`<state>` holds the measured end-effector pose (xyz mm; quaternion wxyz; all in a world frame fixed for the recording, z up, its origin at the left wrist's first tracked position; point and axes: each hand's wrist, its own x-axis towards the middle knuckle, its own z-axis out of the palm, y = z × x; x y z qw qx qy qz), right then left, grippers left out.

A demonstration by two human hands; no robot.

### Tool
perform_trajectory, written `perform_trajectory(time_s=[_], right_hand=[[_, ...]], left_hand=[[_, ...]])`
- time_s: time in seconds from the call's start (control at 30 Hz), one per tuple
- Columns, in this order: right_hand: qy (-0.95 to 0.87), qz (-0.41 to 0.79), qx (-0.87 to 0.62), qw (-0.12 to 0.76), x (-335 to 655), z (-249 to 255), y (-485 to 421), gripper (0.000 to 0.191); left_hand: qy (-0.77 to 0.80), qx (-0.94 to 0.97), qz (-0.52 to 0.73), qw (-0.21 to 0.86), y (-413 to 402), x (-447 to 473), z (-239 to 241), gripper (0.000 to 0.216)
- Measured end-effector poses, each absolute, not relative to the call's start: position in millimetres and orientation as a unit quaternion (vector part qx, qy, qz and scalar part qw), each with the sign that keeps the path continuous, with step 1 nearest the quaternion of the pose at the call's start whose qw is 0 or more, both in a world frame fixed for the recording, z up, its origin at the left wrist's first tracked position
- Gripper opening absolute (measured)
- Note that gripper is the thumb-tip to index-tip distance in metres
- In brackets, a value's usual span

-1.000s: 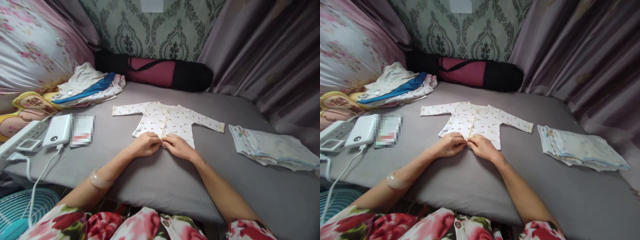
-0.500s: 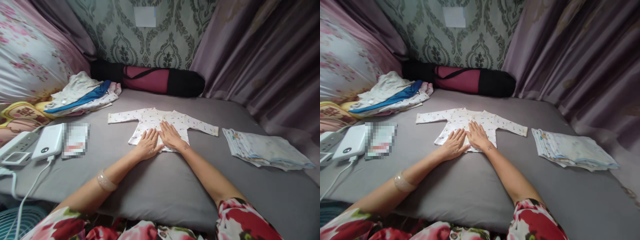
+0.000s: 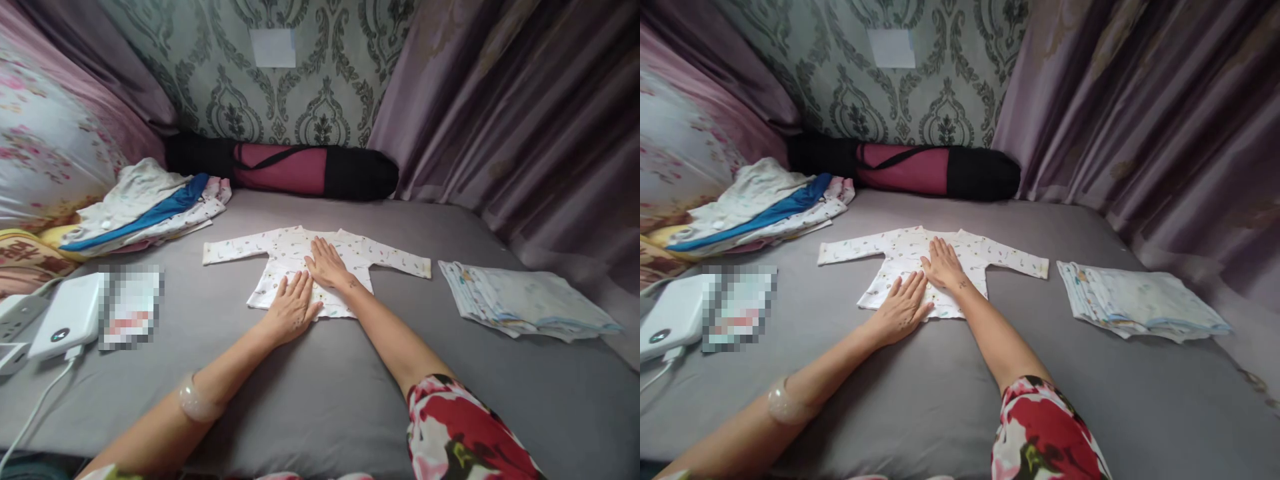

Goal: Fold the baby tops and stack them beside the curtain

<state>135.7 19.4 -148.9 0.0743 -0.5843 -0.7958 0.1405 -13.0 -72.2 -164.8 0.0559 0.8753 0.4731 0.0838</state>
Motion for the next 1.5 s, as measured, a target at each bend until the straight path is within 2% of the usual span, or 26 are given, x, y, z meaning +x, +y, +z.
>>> perform_trajectory(time_s=[0.23,0.37,0.6,0.8,0.93,1.1,1.5], right_hand=[[-0.783,0.213,-0.578,0.089,150.3,-139.4,28.7,0.069],[-0.722,0.145,-0.666,0.121,172.3,-134.8,42.2,0.068],[-0.699,0.076,-0.709,0.062,188.4,-152.5,59.7,0.070],[-0.684,0.079,-0.723,0.044,176.9,-144.5,62.3,0.068],[-0.752,0.042,-0.651,0.088,135.2,-138.2,62.5,0.063],[-0.826,0.099,-0.551,0.062,79.7,-139.0,74.5,0.064],[-0.803,0.121,-0.579,0.067,63.9,-150.0,91.8,0.066]], left_hand=[[0.469,0.873,0.111,0.072,-75.3,-17.4,-157.4,0.064],[0.469,0.871,0.128,0.068,-77.3,-19.9,-153.0,0.058],[0.452,0.883,0.084,0.100,-76.4,-20.3,-153.8,0.062],[0.470,0.873,0.100,0.079,-75.1,-22.2,-145.0,0.060],[0.525,0.843,0.111,0.023,-72.4,-25.6,-143.1,0.058],[0.595,0.801,0.069,0.019,-69.7,-31.9,-150.5,0.069],[0.604,0.793,0.079,0.009,-71.7,-33.1,-159.3,0.071]])
